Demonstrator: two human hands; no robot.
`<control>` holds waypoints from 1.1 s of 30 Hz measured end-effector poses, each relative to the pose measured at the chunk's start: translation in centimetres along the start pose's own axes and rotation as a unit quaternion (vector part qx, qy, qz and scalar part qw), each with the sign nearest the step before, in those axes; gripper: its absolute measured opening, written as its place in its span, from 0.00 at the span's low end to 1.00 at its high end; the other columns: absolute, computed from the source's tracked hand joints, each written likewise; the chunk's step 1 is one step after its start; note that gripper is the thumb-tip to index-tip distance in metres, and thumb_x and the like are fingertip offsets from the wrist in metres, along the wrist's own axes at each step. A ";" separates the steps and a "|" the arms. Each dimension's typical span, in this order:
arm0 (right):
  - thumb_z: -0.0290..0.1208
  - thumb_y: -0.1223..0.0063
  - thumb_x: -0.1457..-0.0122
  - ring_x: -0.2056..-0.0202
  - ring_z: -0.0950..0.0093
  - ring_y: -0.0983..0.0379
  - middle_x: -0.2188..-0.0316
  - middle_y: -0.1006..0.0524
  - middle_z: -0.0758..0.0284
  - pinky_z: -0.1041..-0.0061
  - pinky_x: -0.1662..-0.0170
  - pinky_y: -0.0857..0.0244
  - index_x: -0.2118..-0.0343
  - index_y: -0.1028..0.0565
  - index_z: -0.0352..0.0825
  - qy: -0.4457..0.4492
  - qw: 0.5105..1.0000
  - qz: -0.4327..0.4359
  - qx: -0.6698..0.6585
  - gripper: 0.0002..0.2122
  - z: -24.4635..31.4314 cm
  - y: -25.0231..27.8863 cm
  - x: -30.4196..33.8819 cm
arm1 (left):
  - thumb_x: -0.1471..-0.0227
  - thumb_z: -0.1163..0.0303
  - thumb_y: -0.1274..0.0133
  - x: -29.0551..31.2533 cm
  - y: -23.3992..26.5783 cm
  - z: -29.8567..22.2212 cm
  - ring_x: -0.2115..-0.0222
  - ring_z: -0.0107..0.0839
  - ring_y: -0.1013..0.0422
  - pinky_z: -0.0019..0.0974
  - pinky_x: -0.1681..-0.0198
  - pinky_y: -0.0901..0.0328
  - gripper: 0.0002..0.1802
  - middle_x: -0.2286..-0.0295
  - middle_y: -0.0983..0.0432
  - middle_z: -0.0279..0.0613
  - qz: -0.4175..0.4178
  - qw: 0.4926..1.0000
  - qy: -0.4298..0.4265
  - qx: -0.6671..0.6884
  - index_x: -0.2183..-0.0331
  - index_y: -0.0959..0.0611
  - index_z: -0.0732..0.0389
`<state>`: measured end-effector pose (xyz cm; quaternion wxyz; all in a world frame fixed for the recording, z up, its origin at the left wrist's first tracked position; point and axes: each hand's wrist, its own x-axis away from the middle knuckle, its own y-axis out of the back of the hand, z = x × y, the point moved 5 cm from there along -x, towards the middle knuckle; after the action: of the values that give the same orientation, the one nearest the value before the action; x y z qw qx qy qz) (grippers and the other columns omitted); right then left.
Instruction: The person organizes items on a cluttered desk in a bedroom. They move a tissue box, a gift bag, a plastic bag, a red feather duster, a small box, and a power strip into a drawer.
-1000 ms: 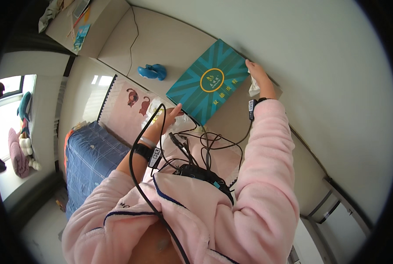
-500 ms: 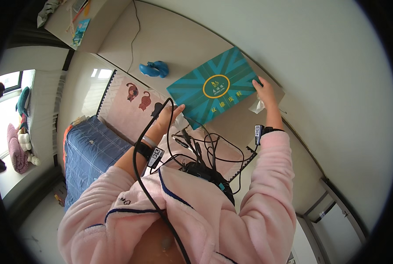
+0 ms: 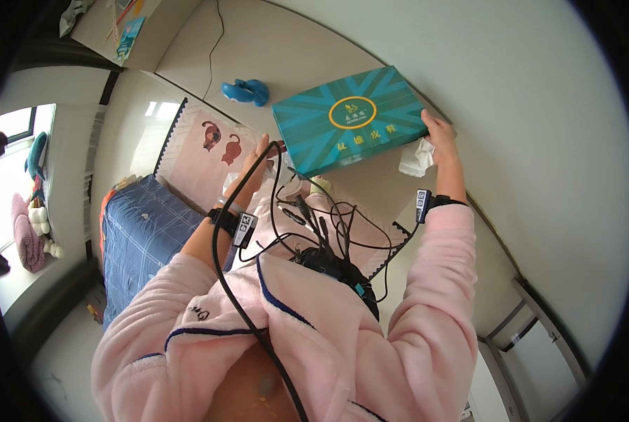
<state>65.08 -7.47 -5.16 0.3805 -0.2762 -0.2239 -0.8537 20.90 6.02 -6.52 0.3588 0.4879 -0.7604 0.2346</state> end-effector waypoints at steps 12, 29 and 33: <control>0.50 0.39 0.47 0.41 0.67 0.42 0.42 0.35 0.59 0.64 0.40 0.50 0.45 0.33 0.27 0.006 0.998 -0.026 -0.064 0.34 -1.4 0.3 -0.4 | 0.40 0.50 0.54 -1.2 6.7 1.3 0.74 0.21 0.35 0.25 0.67 0.43 0.26 0.79 0.26 0.32 -0.076 0.989 -0.123 -0.036 0.61 0.17 0.65; 0.43 0.41 0.43 0.59 0.72 0.29 0.60 0.25 0.67 0.71 0.57 0.33 0.56 0.26 0.34 -0.068 0.961 -0.064 -0.259 0.18 -2.7 2.4 -2.0 | 0.68 0.70 0.33 8.3 15.0 -1.0 0.64 0.45 0.28 0.38 0.57 0.33 0.24 0.68 0.24 0.50 -0.110 0.843 -0.235 -0.471 0.61 0.16 0.61; 0.42 0.46 0.39 0.73 0.70 0.25 0.72 0.21 0.65 0.69 0.66 0.28 0.63 0.25 0.35 -0.097 0.958 -0.020 -0.269 0.14 -2.3 3.6 -2.7 | 0.59 0.67 0.36 10.0 16.7 -1.1 0.78 0.31 0.29 0.31 0.71 0.35 0.15 0.81 0.24 0.39 -0.175 0.899 -0.207 -0.345 0.67 0.15 0.64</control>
<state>68.69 -9.57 -8.02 0.2518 -0.4449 -0.0275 -0.8590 3.40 7.92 1.82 0.3744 0.4964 -0.7531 -0.2152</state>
